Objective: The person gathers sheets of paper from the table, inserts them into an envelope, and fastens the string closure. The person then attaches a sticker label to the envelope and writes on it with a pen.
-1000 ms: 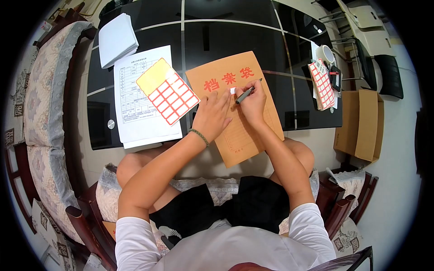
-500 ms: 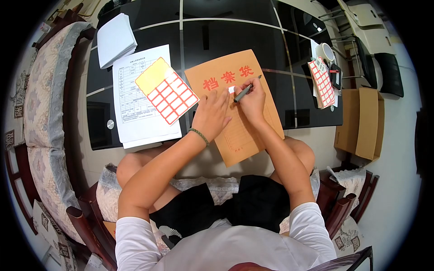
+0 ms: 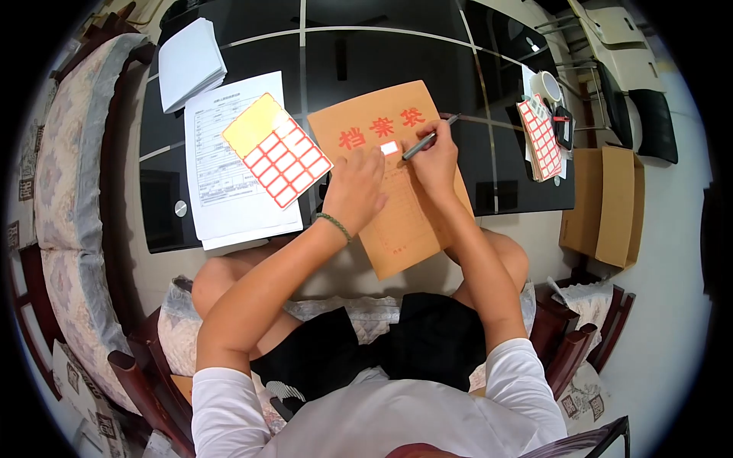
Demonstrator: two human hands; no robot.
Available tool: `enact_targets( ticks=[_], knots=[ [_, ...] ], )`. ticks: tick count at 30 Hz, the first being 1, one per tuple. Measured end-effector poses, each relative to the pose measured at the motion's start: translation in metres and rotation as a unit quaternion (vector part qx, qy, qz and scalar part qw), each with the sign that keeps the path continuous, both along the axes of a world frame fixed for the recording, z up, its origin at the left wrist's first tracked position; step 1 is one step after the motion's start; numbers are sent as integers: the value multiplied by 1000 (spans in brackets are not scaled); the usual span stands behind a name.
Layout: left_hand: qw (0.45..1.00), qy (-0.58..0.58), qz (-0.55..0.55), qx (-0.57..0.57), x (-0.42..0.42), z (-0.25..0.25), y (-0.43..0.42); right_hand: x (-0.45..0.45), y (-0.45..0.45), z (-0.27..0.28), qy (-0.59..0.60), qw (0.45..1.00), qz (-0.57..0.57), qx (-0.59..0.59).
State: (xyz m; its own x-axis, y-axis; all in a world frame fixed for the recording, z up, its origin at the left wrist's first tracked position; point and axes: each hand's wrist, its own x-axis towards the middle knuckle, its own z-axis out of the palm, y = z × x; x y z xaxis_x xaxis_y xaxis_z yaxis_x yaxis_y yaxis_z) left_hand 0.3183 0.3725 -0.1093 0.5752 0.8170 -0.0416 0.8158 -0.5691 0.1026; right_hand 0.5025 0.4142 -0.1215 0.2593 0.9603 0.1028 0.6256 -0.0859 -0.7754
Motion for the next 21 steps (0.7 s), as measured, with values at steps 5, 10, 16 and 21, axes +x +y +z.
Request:
enact_targets(
  ticks=[5, 10, 16, 21],
  knots=[
    [1000, 11, -3, 8, 0, 1, -1, -5, -2, -6, -50, 998, 37, 12],
    [999, -9, -1, 31, -2, -6, -3, 16, 11, -15, -145, 981, 54, 116],
    [999, -10, 4, 37, -1, -10, -7, 36, 23, -4, 311, 943, 109, 47],
    [998, 47, 6, 43, 4, -4, -10, 13, 30, 3, 370, 919, 123, -60]
  ],
)
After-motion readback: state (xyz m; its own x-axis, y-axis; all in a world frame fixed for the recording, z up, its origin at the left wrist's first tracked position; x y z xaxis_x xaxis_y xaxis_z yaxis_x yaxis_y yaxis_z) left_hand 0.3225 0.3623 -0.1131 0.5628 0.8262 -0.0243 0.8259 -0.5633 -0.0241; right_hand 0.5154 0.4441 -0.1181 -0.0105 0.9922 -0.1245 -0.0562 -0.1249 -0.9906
